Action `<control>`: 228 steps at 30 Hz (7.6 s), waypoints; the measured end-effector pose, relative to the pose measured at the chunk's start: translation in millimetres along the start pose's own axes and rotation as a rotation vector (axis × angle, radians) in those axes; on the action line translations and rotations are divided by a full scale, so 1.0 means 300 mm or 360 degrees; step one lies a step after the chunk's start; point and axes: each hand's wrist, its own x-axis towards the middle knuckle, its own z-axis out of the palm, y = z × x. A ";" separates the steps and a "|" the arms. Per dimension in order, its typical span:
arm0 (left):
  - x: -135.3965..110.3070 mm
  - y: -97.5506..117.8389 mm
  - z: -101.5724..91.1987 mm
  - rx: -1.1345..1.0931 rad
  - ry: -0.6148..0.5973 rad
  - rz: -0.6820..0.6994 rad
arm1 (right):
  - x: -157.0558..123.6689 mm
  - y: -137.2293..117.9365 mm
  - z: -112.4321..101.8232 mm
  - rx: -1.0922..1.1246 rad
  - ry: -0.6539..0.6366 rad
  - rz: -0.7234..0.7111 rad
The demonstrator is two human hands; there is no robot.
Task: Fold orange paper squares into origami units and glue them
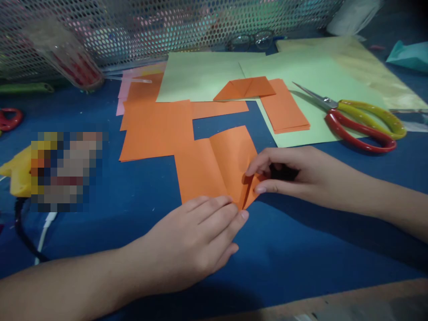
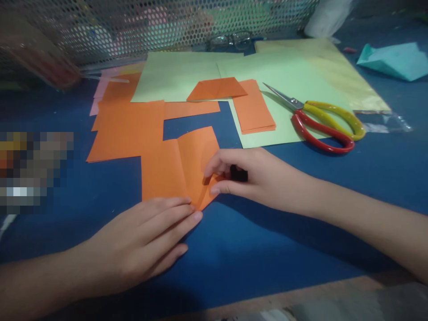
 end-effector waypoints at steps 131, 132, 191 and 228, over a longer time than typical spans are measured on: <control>0.015 -0.085 0.020 -0.0334 -0.0036 0.0205 | -0.042 0.010 0.039 -0.0214 0.0398 -0.0003; 0.015 -0.085 0.020 -0.0327 -0.0040 0.0217 | -0.042 0.010 0.039 -0.0213 0.0396 -0.0001; 0.014 -0.076 -0.003 -0.0339 -0.0204 0.0130 | -0.059 0.050 -0.048 -0.1158 0.0368 -0.0607; -0.001 -0.098 0.013 -0.0660 0.0021 0.0144 | 0.015 0.041 0.011 -0.0723 -0.0008 -0.0987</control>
